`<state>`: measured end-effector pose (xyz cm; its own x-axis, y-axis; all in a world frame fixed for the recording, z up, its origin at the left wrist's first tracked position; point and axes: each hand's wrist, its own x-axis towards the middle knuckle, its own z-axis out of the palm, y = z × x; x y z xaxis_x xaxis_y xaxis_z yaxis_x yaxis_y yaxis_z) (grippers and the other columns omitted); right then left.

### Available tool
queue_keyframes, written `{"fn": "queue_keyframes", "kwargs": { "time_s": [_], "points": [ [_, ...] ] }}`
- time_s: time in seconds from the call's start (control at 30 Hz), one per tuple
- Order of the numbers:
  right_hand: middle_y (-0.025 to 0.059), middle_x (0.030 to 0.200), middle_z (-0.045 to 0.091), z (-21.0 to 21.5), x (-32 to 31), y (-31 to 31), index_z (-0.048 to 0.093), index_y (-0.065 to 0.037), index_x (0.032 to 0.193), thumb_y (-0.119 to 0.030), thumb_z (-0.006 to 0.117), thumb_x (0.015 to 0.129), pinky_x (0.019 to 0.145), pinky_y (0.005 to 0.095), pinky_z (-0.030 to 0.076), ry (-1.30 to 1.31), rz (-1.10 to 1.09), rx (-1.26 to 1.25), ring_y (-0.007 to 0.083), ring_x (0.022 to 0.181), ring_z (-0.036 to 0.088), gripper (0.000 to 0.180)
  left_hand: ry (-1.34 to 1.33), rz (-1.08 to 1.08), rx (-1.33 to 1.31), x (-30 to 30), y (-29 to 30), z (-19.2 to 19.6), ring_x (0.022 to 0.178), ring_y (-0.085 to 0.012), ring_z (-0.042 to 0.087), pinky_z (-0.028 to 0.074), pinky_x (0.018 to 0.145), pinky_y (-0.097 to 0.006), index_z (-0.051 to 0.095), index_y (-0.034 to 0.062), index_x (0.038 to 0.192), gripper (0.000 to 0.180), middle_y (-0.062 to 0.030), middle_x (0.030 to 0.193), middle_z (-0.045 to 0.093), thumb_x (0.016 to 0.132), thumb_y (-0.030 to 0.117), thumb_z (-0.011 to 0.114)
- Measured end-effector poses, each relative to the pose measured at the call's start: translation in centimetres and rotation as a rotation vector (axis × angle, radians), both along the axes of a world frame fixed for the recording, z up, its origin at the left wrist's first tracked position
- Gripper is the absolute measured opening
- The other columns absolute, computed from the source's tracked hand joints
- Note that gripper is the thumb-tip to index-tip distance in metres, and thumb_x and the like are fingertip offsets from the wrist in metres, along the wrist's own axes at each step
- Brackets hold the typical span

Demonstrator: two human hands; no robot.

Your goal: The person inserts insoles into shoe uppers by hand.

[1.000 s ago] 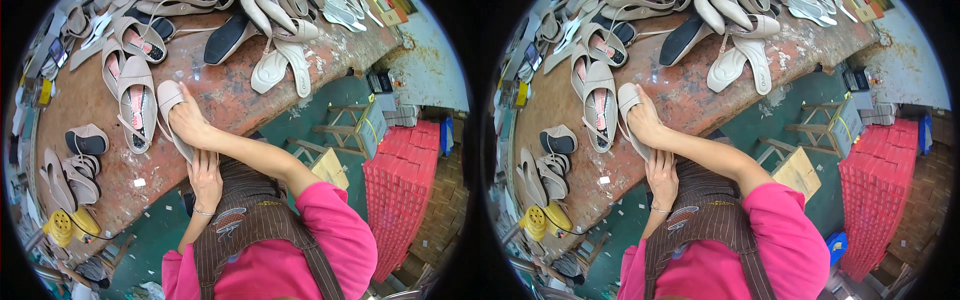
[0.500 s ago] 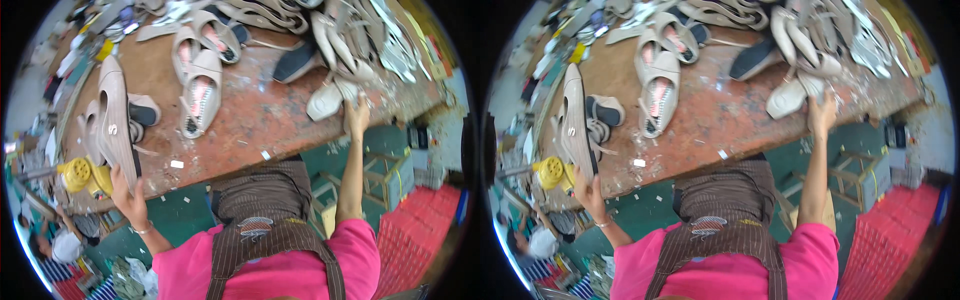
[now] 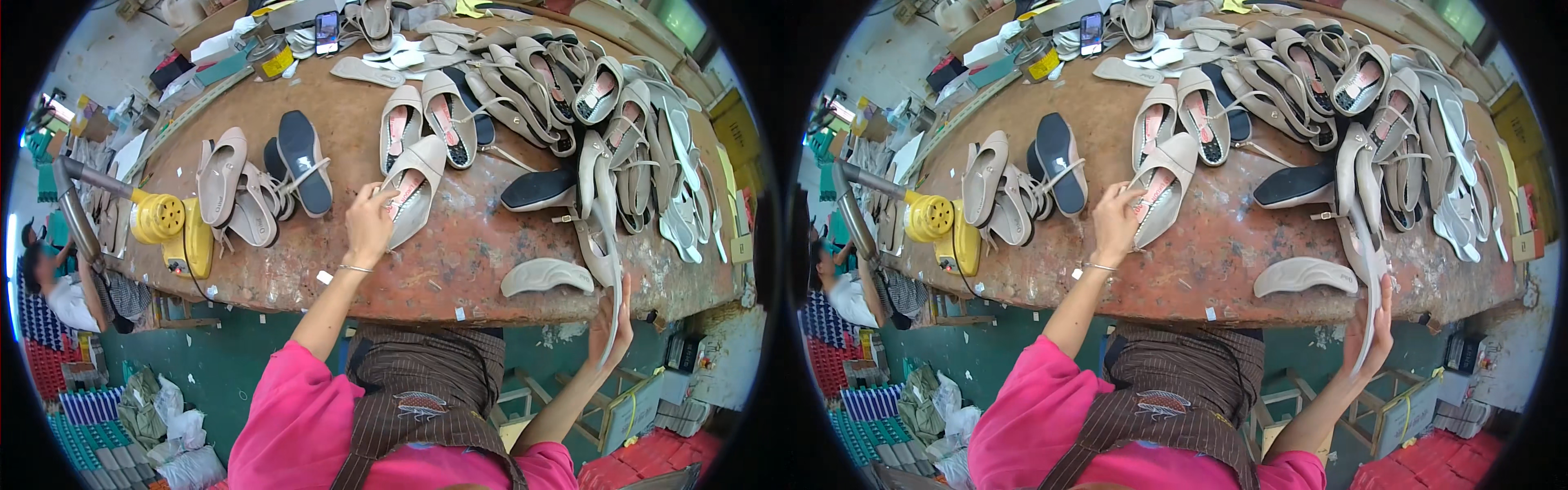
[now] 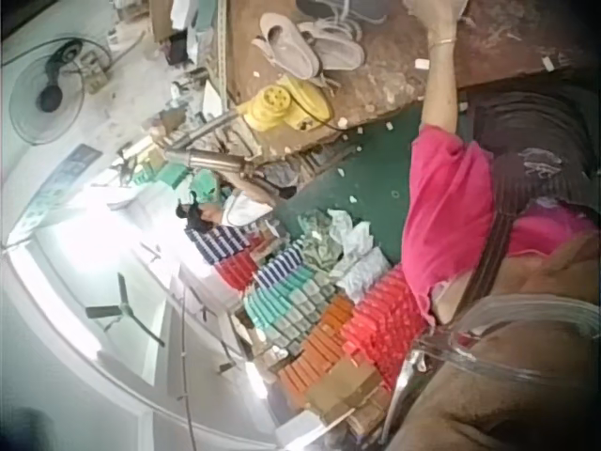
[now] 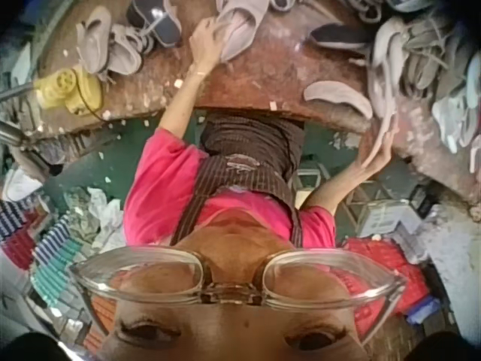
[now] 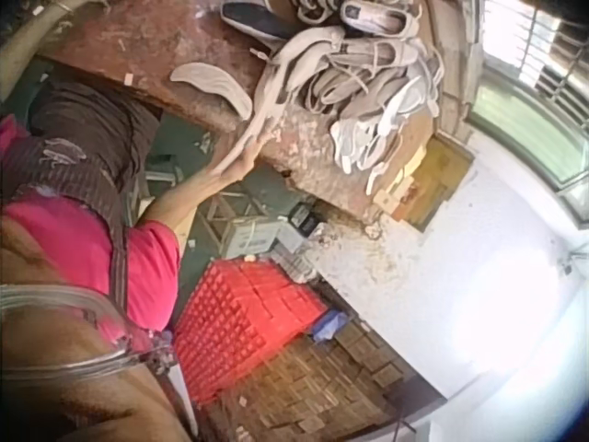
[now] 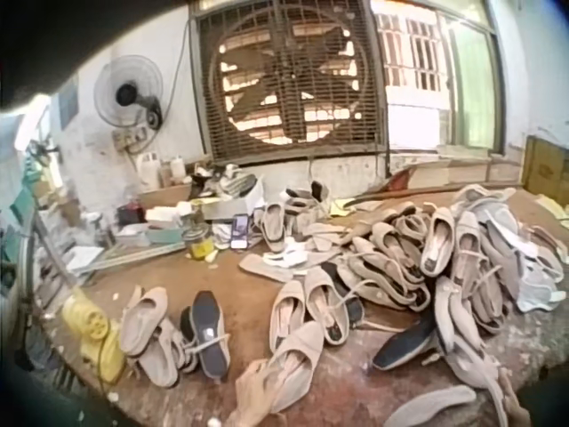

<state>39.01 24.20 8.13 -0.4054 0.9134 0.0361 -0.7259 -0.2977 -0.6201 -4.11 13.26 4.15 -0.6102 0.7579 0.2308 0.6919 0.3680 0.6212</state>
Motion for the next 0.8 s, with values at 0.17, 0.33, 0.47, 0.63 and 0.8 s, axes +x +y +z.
{"fn": "queue_keyframes", "kwargs": {
  "time_s": [0.17,0.33,0.47,0.63,0.8],
  "points": [
    [0.0174,0.119,0.059,0.2,-4.4,-3.3,0.036,0.005,0.145,0.000,0.053,0.089,0.061,0.0254,0.047,0.067,-0.010,-0.038,0.0152,0.076,0.056,0.059,-0.326,-0.303,0.132,0.2,-3.3,1.6,0.105,-0.0324,0.066,0.050,0.093,-0.036,0.072,0.0060,0.111,0.051,-0.0169,0.110,0.070,0.072,-0.014,0.046],
    [0.0139,0.107,0.067,-0.8,-7.4,-4.4,0.060,0.007,0.124,-0.001,0.059,0.088,0.074,0.0286,0.050,-0.147,-0.012,-0.045,0.0165,0.088,0.064,0.037,-0.474,-0.571,-0.081,2.3,-6.5,-0.6,0.107,-0.0304,0.066,0.051,0.093,-0.033,0.073,0.0042,0.107,0.047,-0.0147,0.113,0.070,0.073,-0.016,0.048],
    [0.0081,0.099,0.068,0.2,-6.8,-4.1,0.067,0.007,0.108,-0.016,0.059,0.090,0.075,0.0248,0.047,-0.795,0.034,0.142,0.0096,0.081,0.060,0.031,-0.365,-0.464,0.099,1.1,-8.6,-1.1,0.102,-0.0289,0.067,0.052,0.091,-0.034,0.072,0.0019,0.093,0.032,-0.0153,0.110,0.070,0.078,-0.015,0.050],
    [0.0326,0.142,0.042,0.4,-10.3,-4.3,0.030,0.009,0.145,-0.027,0.044,0.099,0.099,0.0430,0.051,-0.267,0.178,0.062,0.0329,0.115,0.059,0.060,-0.551,-0.145,0.228,-2.7,-10.7,-1.2,0.093,-0.0177,0.067,0.053,0.081,-0.029,0.071,-0.0025,0.094,0.020,-0.0118,0.103,0.070,0.091,-0.008,0.051],
    [0.0156,0.121,0.061,0.9,-14.4,-6.2,0.059,0.000,0.130,-0.020,0.059,0.094,0.081,0.0395,0.051,-1.128,0.151,0.903,0.0281,0.102,0.059,0.041,-0.025,-0.054,-0.001,-0.3,-11.5,-1.7,0.090,-0.0215,0.066,0.053,0.078,-0.029,0.072,0.0027,0.101,0.014,-0.0121,0.102,0.068,0.089,0.007,0.065]
  ]
}}
